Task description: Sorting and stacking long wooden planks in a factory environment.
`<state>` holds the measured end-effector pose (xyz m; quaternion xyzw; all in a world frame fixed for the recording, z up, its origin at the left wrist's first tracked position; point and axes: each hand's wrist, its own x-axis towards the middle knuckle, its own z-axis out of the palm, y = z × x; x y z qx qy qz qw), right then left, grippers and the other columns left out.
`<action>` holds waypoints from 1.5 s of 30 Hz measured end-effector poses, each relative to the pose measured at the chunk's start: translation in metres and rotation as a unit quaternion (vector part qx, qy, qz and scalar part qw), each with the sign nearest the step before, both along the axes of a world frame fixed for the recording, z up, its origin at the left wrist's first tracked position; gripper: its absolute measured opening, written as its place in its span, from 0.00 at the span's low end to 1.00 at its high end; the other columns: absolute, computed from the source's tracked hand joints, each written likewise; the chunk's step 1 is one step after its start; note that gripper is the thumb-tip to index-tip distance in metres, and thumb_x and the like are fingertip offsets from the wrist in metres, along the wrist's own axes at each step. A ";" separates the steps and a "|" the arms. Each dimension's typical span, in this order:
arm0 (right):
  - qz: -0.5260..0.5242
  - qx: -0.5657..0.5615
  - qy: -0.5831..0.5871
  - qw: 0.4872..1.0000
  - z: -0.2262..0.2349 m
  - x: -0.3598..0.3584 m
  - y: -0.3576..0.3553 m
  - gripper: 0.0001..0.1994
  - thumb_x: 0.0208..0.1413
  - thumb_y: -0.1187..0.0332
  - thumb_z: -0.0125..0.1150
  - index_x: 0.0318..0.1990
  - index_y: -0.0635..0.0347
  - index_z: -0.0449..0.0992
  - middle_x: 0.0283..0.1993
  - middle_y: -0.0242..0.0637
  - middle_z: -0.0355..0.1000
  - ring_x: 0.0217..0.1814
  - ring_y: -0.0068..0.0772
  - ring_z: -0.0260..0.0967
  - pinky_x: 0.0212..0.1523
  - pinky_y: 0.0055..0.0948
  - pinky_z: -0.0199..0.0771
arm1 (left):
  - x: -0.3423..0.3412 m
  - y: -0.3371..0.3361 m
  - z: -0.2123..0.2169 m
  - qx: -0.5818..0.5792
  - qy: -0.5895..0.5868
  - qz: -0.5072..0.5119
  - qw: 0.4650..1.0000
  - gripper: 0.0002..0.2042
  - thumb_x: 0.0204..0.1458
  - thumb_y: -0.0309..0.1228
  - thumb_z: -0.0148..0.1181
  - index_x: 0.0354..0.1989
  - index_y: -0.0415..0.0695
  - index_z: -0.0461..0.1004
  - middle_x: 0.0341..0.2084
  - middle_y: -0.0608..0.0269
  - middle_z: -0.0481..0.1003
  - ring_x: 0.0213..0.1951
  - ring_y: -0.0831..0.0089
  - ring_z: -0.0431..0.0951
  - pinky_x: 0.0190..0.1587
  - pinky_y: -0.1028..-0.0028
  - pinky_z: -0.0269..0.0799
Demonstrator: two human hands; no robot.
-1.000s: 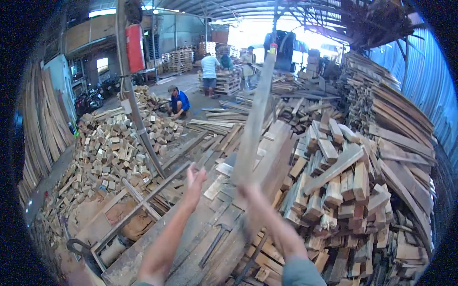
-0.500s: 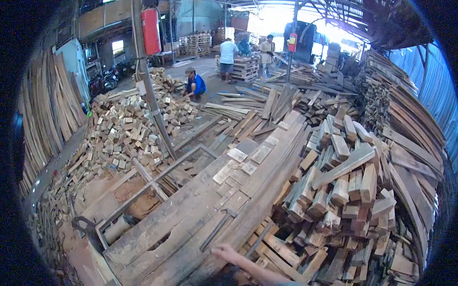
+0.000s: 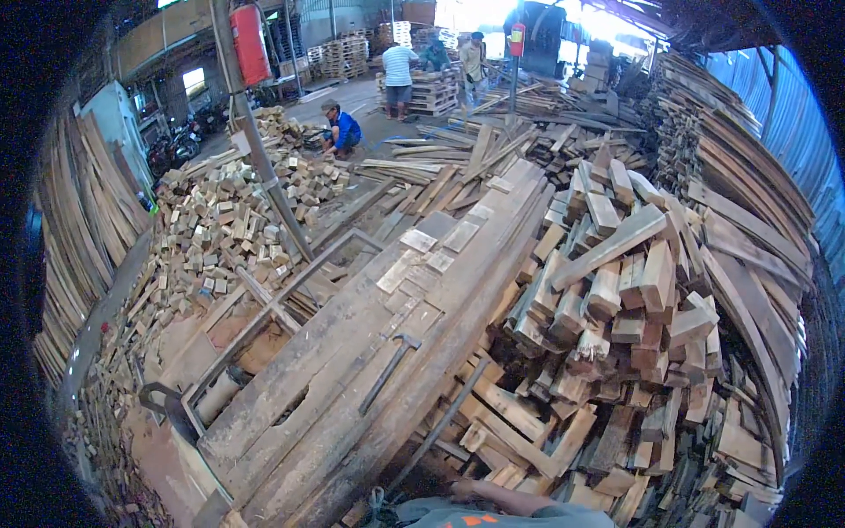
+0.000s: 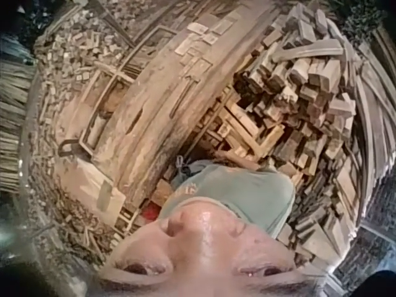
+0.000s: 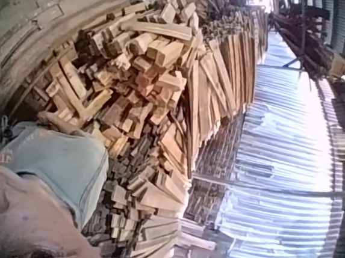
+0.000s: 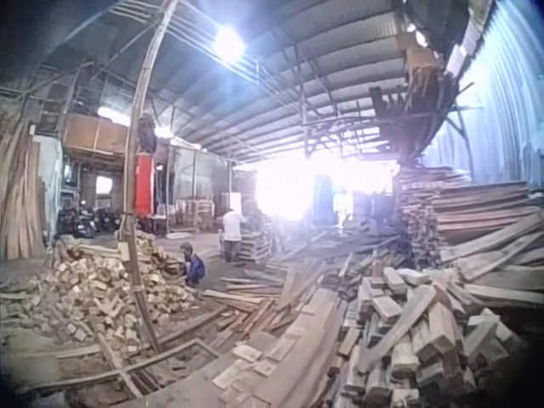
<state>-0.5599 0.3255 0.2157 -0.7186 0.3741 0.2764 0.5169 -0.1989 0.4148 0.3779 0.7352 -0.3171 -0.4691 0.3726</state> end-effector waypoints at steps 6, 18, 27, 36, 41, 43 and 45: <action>-0.052 0.062 -0.047 0.996 -0.038 -0.009 0.023 0.33 0.60 0.42 0.49 0.56 0.66 0.70 0.56 0.56 0.70 0.60 0.53 0.66 0.60 0.46 0.65 | -0.003 0.008 0.008 0.006 0.069 0.019 0.997 0.29 0.58 0.40 0.59 0.63 0.37 0.62 0.54 0.50 0.71 0.53 0.61 0.72 0.55 0.66 0.68; -0.208 0.094 -0.057 0.972 -0.076 -0.005 0.057 0.42 0.54 0.33 0.51 0.62 0.65 0.67 0.59 0.49 0.70 0.59 0.48 0.67 0.59 0.42 0.66 | -0.018 -0.030 0.020 -0.009 0.205 0.038 0.978 0.28 0.58 0.35 0.59 0.64 0.36 0.60 0.53 0.52 0.72 0.50 0.67 0.74 0.53 0.69 0.70; -0.249 0.053 -0.061 0.965 -0.061 -0.006 0.068 0.39 0.56 0.38 0.54 0.63 0.63 0.65 0.59 0.48 0.69 0.60 0.45 0.66 0.61 0.43 0.64 | -0.050 -0.066 0.041 -0.049 0.159 -0.047 0.985 0.26 0.58 0.35 0.59 0.62 0.37 0.63 0.52 0.54 0.73 0.49 0.67 0.76 0.53 0.69 0.71; -0.308 -0.030 -0.152 0.939 0.107 -0.057 -0.081 0.21 0.55 0.58 0.57 0.50 0.65 0.71 0.44 0.46 0.73 0.44 0.39 0.71 0.45 0.37 0.72 | -0.079 -0.056 0.034 -0.029 -0.170 -0.514 0.840 0.38 0.53 0.54 0.57 0.67 0.42 0.58 0.55 0.38 0.70 0.56 0.48 0.71 0.59 0.60 0.66; -0.360 -0.557 0.008 0.748 0.343 -0.140 -0.360 0.38 0.50 0.73 0.54 0.71 0.56 0.47 0.39 0.54 0.73 0.39 0.57 0.71 0.50 0.46 0.71 | -0.075 -0.057 0.035 -0.008 -0.209 -0.556 0.804 0.35 0.53 0.47 0.61 0.64 0.38 0.61 0.53 0.38 0.71 0.54 0.46 0.72 0.57 0.60 0.67; -0.345 -0.591 0.064 0.727 0.382 -0.138 -0.422 0.40 0.50 0.72 0.54 0.72 0.47 0.47 0.56 0.54 0.71 0.59 0.53 0.69 0.61 0.44 0.67 | -0.072 -0.055 0.040 0.019 -0.200 -0.536 0.820 0.35 0.52 0.47 0.63 0.64 0.39 0.61 0.55 0.40 0.70 0.57 0.47 0.70 0.61 0.60 0.64; -0.349 -0.569 0.086 0.739 0.422 -0.094 -0.440 0.39 0.51 0.71 0.53 0.72 0.42 0.47 0.61 0.52 0.67 0.62 0.50 0.67 0.63 0.43 0.65 | -0.052 -0.031 0.040 0.005 -0.153 -0.435 0.887 0.35 0.50 0.49 0.64 0.63 0.41 0.63 0.55 0.37 0.69 0.58 0.50 0.70 0.63 0.59 0.61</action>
